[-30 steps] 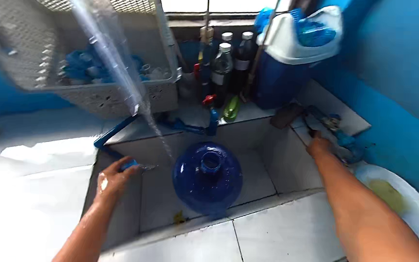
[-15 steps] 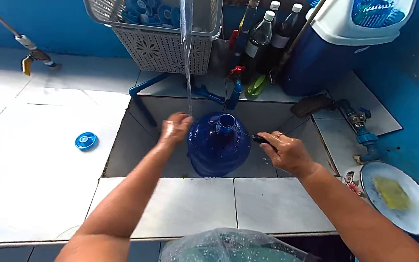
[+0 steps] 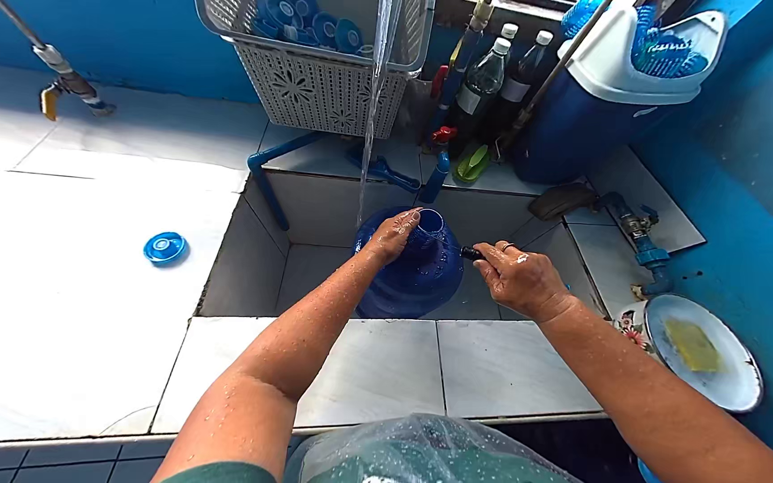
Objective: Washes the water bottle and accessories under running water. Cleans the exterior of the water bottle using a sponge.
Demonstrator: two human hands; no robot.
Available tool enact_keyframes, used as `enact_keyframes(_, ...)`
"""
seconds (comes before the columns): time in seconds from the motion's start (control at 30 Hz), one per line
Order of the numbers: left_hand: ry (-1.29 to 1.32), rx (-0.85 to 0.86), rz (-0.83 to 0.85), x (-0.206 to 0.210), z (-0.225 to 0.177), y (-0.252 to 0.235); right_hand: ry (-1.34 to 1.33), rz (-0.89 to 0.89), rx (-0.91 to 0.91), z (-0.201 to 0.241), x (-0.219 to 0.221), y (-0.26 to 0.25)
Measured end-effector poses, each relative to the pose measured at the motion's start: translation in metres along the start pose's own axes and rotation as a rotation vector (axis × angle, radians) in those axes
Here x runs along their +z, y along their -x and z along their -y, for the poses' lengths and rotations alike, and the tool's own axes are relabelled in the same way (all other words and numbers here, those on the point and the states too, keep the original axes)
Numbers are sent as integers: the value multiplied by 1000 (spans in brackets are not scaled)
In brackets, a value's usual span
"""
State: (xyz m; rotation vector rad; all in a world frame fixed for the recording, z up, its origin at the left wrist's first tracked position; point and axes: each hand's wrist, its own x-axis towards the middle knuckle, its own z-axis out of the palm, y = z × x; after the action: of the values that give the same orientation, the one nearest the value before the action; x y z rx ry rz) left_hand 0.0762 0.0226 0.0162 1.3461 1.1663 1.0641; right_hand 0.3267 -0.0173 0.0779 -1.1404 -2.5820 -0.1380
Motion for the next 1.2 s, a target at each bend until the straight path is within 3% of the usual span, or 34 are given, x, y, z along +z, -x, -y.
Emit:
enact_keyframes(0.13,42,41,92,-3,10,6,22,18,24,5,-1,2)
enact_keyframes(0.3,85,9,78,-1,9,5,105,92,172,29,2,0)
enact_keyframes(0.43,-76,-34,99,-2,-6,6,115,525,361,44,-36,-29)
enact_keyframes(0.57,-390,-39,138,-6,-24,0,158,919,363,54,-83,-94)
enact_keyframes(0.63,-532,-45,191,-9,-30,-10,212,995,356,69,-78,-122)
enact_keyframes(0.73,-613,-38,261,-12,-36,-21,352,1083,366,105,-36,-140)
enact_keyframes(0.8,-626,-9,253,-16,-35,-24,421,1079,287,120,-27,-140)
enact_keyframes(0.9,-647,-4,246,-18,-36,-21,251,955,231,113,-43,-107)
enact_keyframes(1.03,-717,21,259,-6,-37,-21,192,584,253,85,-48,-40)
enact_keyframes(1.1,-742,11,244,-5,-40,-22,210,315,178,73,-39,-13)
enact_keyframes(1.2,-773,-34,218,1,-42,-20,200,108,123,60,-28,-1)
